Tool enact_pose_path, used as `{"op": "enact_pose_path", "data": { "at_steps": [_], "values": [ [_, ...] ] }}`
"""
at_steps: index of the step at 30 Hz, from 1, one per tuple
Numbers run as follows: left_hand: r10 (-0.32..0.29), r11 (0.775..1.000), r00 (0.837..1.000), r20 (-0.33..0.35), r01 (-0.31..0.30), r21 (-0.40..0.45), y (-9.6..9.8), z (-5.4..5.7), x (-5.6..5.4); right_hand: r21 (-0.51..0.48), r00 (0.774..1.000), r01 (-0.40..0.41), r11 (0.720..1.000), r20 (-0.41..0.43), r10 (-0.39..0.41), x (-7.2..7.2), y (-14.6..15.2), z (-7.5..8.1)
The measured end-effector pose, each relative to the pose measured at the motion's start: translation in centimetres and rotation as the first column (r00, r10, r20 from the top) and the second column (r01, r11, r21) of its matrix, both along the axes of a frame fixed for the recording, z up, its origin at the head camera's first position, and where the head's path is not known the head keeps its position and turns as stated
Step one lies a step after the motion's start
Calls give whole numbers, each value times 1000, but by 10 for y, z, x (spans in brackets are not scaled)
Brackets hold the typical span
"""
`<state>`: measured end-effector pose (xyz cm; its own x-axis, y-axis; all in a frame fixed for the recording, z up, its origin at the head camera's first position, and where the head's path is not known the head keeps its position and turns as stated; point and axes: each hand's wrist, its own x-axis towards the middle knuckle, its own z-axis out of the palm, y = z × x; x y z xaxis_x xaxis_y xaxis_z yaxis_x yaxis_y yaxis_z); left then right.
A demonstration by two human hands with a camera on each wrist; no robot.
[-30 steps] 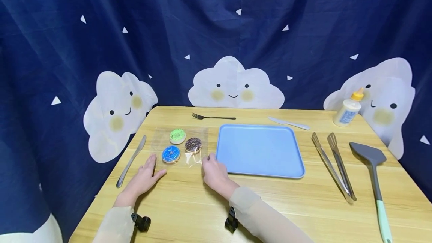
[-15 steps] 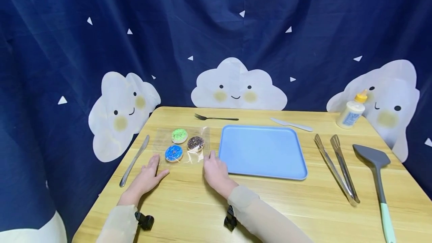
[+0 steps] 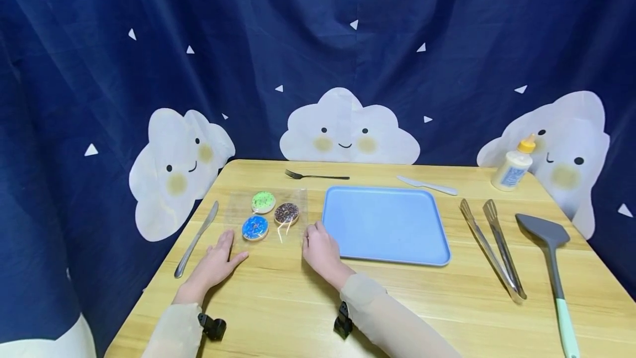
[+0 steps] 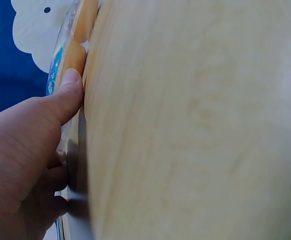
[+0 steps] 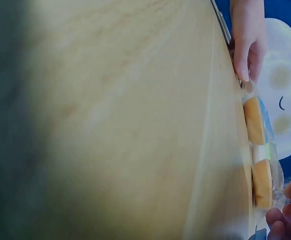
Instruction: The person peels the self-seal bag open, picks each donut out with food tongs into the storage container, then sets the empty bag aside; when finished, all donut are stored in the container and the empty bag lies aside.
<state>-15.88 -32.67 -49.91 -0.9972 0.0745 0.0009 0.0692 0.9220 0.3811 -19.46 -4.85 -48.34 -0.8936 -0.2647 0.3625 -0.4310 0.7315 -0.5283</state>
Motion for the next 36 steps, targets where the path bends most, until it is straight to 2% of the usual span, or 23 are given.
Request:
{"op": "enact_pose_path", "data": {
  "at_steps": [5,12,16,23,29,36],
  "values": [
    [10,1000,1000,6,-10,-22,0,0,-1,-57,1000,7,998,18,-6,-2,3,1],
    [17,1000,1000,12,-17,-14,-1,1,1,-137,987,59,989,159,-37,-5,8,3],
    [27,999,1000,0,-27,-22,-4,2,2,-110,979,80,991,197,-57,-5,6,4],
    [20,999,1000,-7,-20,-36,-2,1,2,-46,976,65,997,209,-54,-9,2,4],
    [22,999,1000,-4,-22,-47,2,-1,0,-38,979,66,997,198,-57,-23,-3,6],
    [36,999,999,8,-36,-35,3,0,1,2,971,30,1000,238,-30,-42,-14,11]
  ]
}}
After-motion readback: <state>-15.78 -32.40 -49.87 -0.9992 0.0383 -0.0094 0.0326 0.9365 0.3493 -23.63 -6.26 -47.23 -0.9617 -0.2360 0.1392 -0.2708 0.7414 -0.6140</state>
